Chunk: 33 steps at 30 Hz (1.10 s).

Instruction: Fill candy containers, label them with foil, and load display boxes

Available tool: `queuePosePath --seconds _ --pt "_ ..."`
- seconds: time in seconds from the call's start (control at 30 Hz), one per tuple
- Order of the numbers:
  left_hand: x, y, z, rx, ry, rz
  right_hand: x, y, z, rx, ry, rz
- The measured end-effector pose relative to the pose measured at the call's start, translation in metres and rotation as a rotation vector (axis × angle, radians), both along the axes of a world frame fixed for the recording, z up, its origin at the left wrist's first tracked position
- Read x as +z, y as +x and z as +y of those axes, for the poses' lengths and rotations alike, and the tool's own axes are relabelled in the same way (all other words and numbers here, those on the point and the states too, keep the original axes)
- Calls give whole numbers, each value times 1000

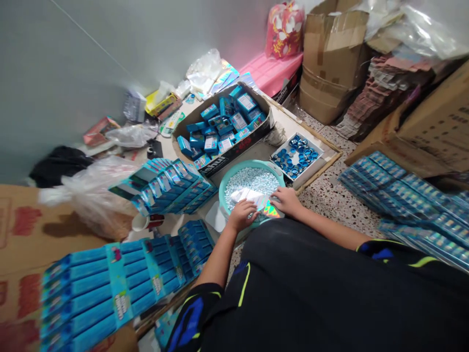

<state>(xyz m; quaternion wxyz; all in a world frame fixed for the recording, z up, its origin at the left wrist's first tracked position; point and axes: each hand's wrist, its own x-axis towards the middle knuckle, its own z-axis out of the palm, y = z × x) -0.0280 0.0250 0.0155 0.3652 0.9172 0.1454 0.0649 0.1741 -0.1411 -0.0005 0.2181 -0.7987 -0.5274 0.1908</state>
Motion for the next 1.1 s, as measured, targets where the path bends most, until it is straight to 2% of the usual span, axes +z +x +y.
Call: queuePosePath --seconds 0.13,0.2,0.27,0.33,0.47,0.57,0.63,0.7,0.8,1.0,1.1 --pt "12 -91 -8 599 -41 -43 4 -4 -6 13 38 -22" --pt "20 -141 -16 877 -51 -51 10 -9 0 53 107 -27" --pt "28 -183 -26 1075 -82 -53 20 -21 17 136 199 36" --pt "35 -214 -36 1195 -134 -52 32 -42 45 260 261 159" --pt "37 -244 -50 1277 -244 -51 46 -114 107 620 238 345" --pt "33 -250 -52 1278 -303 -47 37 -178 138 843 148 498" --pt "31 -253 -51 1266 -337 -38 24 -213 148 910 42 633" --pt "28 -256 -48 1256 -361 -24 10 -239 151 914 -37 711" --pt "23 -262 -44 1256 -382 9 -11 -262 148 858 -78 743" --pt "5 -260 -38 1314 -361 113 -45 -283 129 623 -122 850" --pt "-4 -257 -39 1339 -330 176 -57 -288 121 555 -112 886"
